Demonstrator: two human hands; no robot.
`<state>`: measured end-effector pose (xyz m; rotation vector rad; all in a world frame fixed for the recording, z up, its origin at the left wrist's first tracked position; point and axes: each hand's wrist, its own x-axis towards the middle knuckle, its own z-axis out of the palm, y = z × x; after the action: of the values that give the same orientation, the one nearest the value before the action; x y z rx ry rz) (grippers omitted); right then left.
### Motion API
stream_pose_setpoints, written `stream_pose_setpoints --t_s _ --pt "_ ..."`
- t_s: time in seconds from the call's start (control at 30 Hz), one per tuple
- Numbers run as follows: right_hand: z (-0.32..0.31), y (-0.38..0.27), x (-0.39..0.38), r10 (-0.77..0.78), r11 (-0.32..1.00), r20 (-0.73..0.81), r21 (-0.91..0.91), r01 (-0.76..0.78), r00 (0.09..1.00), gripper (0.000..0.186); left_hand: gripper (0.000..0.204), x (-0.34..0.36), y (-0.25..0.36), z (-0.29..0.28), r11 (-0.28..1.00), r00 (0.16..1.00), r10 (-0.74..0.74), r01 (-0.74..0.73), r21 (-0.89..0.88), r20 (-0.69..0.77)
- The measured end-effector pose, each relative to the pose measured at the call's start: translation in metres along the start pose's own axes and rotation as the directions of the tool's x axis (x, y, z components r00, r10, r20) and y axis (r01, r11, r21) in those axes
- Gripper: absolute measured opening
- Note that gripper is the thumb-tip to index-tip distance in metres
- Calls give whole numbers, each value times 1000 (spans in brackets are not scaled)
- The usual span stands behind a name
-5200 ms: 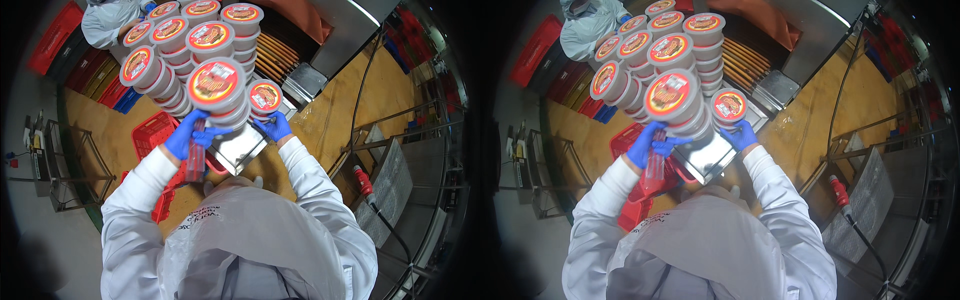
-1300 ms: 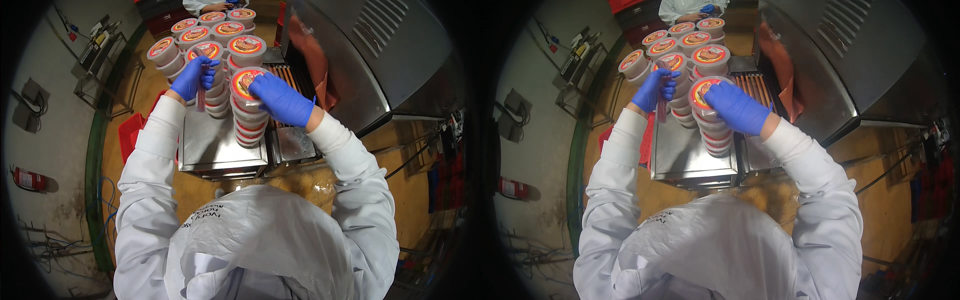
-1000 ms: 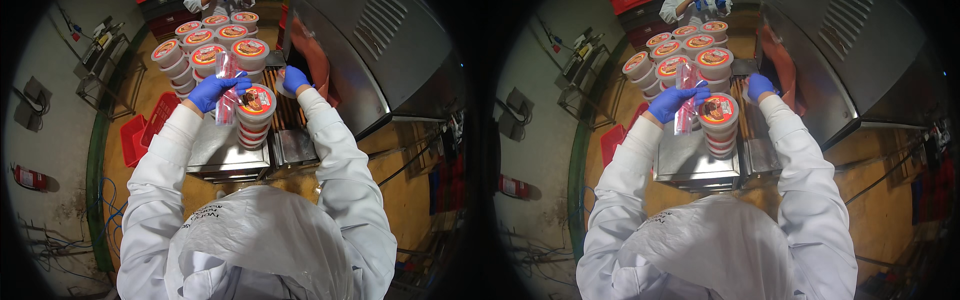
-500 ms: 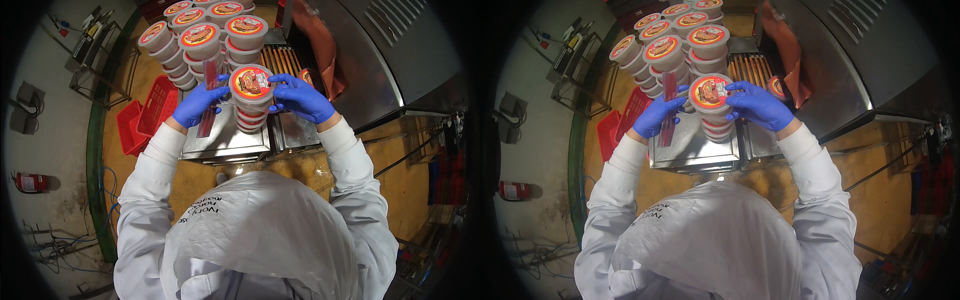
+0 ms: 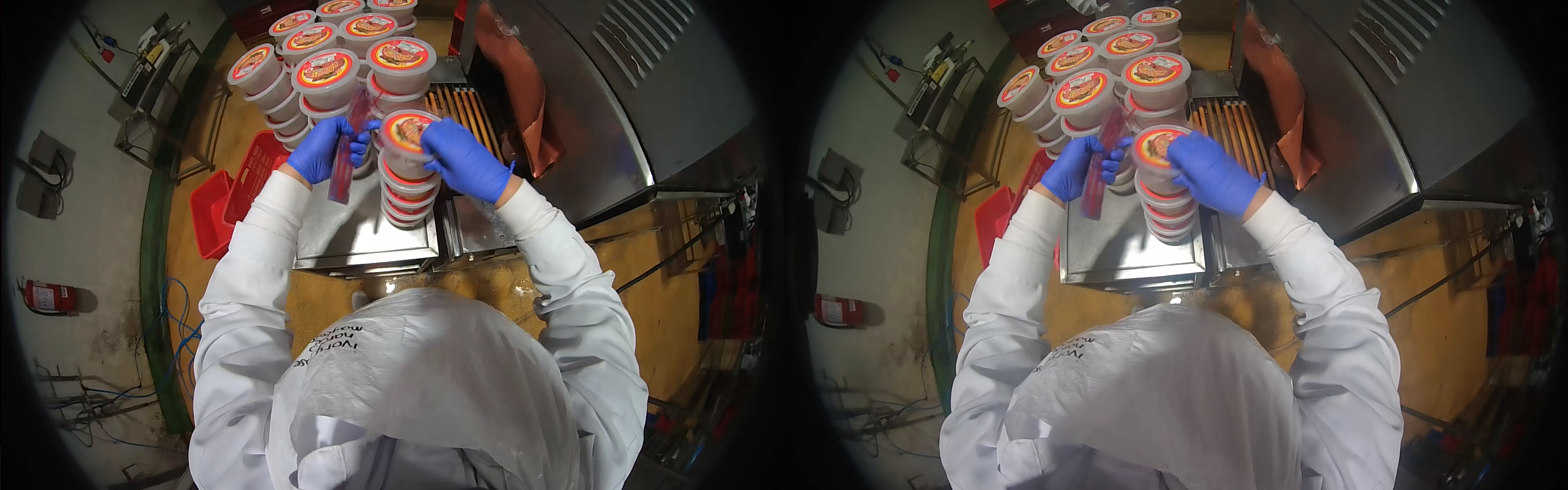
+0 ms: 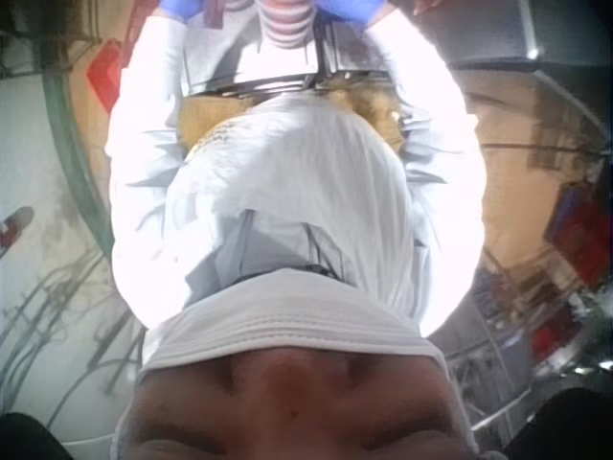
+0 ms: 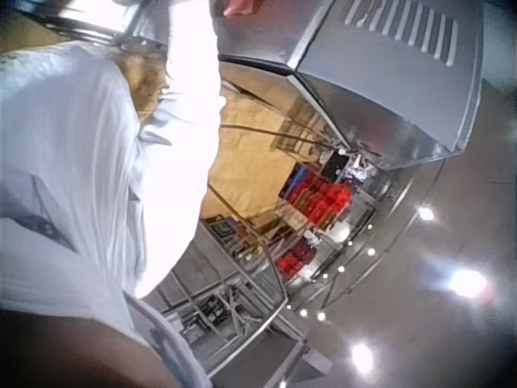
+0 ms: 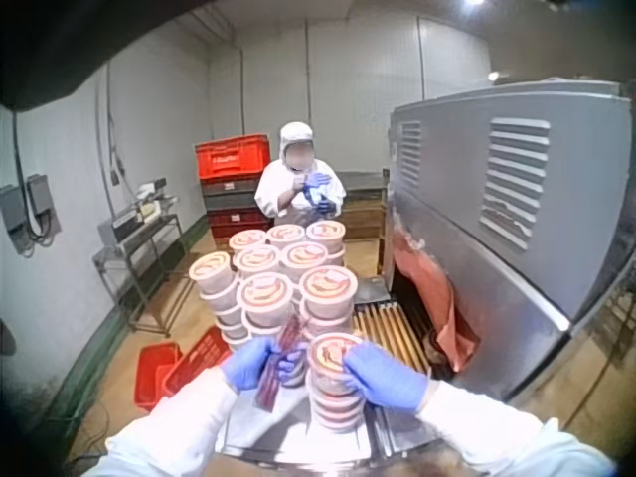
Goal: The person stacks small round food containers on a metal table, then transfers them into red plastic baskets. They repeatedly pick up containers, align them into vertical stacks, and place the stacks into baskets. The person also moves empty baskets and repositions stacks during the process.
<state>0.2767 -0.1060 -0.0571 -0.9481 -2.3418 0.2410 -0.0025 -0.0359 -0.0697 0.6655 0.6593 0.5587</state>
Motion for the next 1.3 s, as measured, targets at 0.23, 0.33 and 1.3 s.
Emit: stream_pose_setpoints --t_s 0.23,0.33,1.3 --pt "-3 67 6 231 892 -403 -276 -358 886 53 38 15 -26 46 909 951 290 -240 340 -103" --pt "20 31 29 557 636 18 634 -440 830 48 34 25 -43 60 913 941 316 -266 308 -124" --pt "40 62 3 300 946 -200 191 -263 933 41 32 46 -30 7 576 886 390 -25 817 -248"
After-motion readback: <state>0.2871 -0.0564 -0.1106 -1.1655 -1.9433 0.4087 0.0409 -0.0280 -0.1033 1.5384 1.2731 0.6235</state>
